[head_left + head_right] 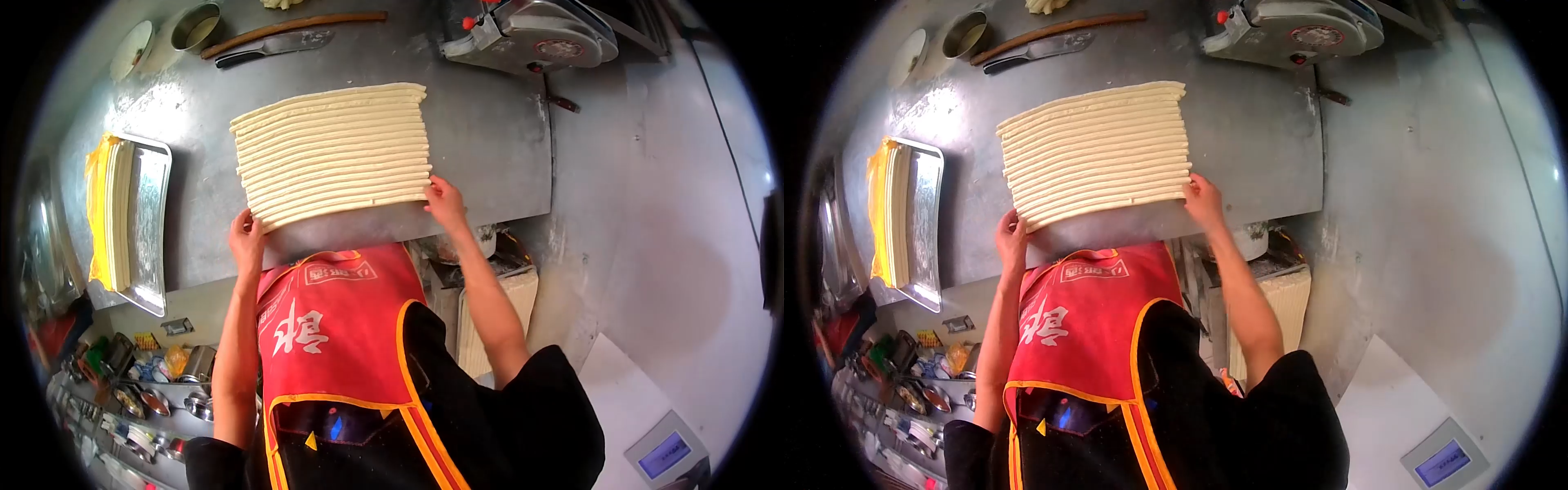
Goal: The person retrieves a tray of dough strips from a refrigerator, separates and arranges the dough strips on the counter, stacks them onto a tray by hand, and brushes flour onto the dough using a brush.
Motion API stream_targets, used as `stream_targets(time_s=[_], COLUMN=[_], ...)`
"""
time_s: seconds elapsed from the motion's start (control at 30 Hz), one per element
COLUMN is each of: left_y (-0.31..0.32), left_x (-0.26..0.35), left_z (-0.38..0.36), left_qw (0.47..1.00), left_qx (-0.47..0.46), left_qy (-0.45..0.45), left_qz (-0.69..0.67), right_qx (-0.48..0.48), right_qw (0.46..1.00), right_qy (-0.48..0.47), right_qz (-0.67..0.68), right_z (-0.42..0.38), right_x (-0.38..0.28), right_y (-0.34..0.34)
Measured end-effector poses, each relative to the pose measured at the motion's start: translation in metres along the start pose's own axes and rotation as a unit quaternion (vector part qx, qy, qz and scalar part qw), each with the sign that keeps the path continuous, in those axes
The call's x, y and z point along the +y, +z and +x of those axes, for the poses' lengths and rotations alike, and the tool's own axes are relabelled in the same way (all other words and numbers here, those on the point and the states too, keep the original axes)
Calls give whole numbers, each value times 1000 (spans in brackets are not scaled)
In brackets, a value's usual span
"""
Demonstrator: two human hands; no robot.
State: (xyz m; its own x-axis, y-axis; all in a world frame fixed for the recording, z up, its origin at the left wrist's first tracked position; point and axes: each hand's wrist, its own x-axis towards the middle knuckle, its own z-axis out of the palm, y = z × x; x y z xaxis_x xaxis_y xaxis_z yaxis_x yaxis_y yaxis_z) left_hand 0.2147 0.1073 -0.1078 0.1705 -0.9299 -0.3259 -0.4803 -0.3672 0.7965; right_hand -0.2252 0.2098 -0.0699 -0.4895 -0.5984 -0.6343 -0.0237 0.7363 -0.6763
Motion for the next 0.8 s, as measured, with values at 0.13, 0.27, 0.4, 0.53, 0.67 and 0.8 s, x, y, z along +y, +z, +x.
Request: stream_targets(time_s=[0.13, 0.27, 0.4, 0.53, 0.67, 0.8], left_y=[14, 22, 20, 19, 17, 21], left_x=[-1, 34, 43, 18, 25, 20], left_z=[-2, -2, 7, 2, -6, -9], left_qw=[999, 990, 974, 976, 978, 992], left_qx=[44, 120, 115, 102, 89, 95], left_qy=[-18, -80, -181, -157, -127, -26], left_qz=[-9, -4, -72, -110, -142, -73], right_qx=[147, 220, 185, 133, 133, 149], right_qw=[950, 936, 977, 989, 987, 971], right_qy=[-202, -184, -100, -53, -73, -181], right_qz=[-186, -205, -23, 45, -61, -46], right_z=[-2, 4, 7, 0, -9, 13], right_x=[12, -3, -6, 2, -14, 26], right_y=[37, 47, 37, 30, 36, 37])
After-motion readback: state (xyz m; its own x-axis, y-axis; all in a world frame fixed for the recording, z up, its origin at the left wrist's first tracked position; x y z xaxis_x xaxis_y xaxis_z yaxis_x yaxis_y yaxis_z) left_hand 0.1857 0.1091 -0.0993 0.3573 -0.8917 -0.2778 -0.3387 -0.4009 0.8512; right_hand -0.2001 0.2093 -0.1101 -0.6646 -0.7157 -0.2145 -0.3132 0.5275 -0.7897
